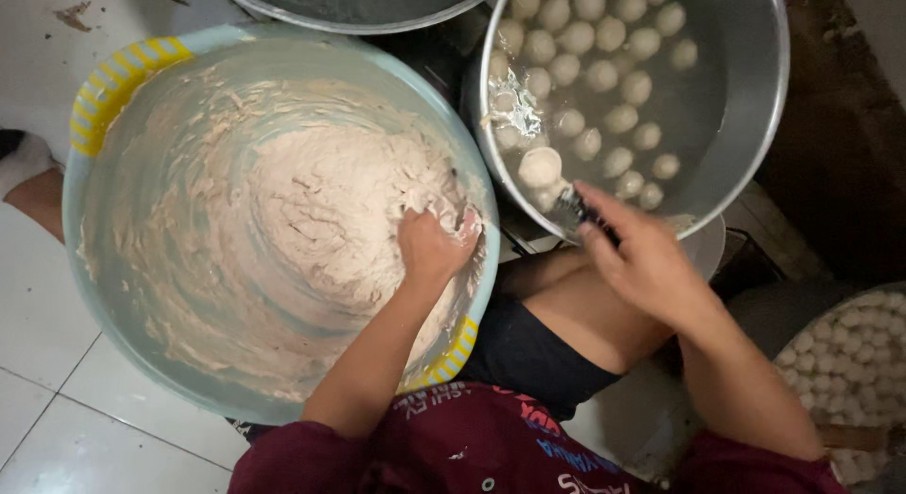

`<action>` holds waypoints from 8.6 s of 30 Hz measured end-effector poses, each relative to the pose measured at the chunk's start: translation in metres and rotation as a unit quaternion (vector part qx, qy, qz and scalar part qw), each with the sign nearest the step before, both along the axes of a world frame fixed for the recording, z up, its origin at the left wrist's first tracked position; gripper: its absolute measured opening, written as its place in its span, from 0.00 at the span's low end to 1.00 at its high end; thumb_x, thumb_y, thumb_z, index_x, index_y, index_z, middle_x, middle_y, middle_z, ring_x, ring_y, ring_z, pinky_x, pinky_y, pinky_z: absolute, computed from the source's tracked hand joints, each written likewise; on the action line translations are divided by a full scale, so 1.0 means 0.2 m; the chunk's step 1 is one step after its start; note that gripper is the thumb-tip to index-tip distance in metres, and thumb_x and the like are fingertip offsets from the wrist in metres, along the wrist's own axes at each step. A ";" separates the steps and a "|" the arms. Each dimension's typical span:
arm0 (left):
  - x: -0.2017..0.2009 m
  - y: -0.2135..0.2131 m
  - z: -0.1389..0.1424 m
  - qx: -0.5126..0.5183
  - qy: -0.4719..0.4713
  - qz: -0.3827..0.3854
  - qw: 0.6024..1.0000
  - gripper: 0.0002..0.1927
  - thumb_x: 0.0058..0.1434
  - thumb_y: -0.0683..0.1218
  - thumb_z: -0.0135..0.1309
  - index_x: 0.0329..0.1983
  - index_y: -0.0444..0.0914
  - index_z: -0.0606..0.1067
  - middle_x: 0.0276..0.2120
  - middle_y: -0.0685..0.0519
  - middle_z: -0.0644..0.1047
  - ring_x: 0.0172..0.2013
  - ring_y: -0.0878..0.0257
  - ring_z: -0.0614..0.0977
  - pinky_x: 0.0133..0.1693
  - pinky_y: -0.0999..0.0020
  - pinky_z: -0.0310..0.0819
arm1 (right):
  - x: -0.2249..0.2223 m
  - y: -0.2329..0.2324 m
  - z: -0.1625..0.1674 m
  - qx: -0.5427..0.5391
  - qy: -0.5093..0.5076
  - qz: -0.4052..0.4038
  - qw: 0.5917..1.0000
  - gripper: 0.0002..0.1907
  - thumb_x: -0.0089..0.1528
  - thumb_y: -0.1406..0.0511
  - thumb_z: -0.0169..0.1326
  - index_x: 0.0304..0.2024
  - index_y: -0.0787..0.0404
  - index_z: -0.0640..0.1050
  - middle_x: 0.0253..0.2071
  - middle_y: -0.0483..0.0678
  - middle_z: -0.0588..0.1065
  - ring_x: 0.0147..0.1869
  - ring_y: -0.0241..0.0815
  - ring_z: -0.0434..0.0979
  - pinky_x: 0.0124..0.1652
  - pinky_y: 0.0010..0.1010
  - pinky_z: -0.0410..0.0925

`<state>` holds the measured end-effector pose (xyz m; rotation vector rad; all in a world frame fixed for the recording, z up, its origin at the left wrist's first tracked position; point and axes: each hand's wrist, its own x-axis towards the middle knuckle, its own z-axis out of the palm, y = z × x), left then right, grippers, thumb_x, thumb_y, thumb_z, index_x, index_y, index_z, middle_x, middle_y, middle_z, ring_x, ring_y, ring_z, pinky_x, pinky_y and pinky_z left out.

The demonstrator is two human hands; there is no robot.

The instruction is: The person sits on the floor and uses a scoop to portion dough from a large basin, shaping balls by hand and dropping each ball into a water-filled basin. The water basins gradually fill with finished balls as the scooping and dropping cycle repeats.

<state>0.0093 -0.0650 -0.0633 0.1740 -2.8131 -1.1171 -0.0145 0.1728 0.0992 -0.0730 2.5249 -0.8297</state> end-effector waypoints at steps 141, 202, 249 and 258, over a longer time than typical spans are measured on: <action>-0.16 -0.12 -0.05 -0.061 -0.225 -0.099 0.967 0.27 0.54 0.59 0.67 0.28 0.29 0.76 0.30 0.35 0.79 0.34 0.42 0.81 0.42 0.48 0.74 | 0.00 -0.03 -0.18 -0.364 -0.307 -0.111 0.872 0.25 0.68 0.68 0.47 0.68 0.60 0.69 0.37 0.45 0.77 0.25 0.29 0.68 0.23 0.21 0.64; 0.06 0.06 0.12 0.194 -0.080 -0.021 0.977 0.11 0.48 0.47 0.68 0.25 0.38 0.77 0.23 0.42 0.78 0.28 0.43 0.83 0.31 0.55 0.77 | 0.09 -0.23 -0.02 -0.240 -0.113 0.066 0.962 0.27 0.67 0.71 0.50 0.70 0.61 0.67 0.47 0.51 0.77 0.47 0.41 0.76 0.47 0.31 0.70; 0.06 -0.04 0.01 0.033 0.000 0.009 0.999 0.14 0.55 0.51 0.63 0.29 0.35 0.79 0.26 0.41 0.80 0.30 0.39 0.79 0.38 0.47 0.74 | -0.02 0.01 -0.02 -0.034 0.031 0.007 0.999 0.24 0.65 0.65 0.55 0.64 0.60 0.74 0.44 0.53 0.80 0.41 0.40 0.79 0.41 0.32 0.72; 0.08 -0.01 0.11 0.226 0.055 -0.004 0.972 0.10 0.56 0.44 0.64 0.26 0.37 0.74 0.22 0.46 0.77 0.25 0.46 0.81 0.30 0.56 0.75 | 0.03 -0.05 0.03 -0.107 -0.131 -0.104 0.980 0.27 0.66 0.67 0.52 0.69 0.54 0.72 0.43 0.57 0.81 0.37 0.51 0.78 0.38 0.36 0.72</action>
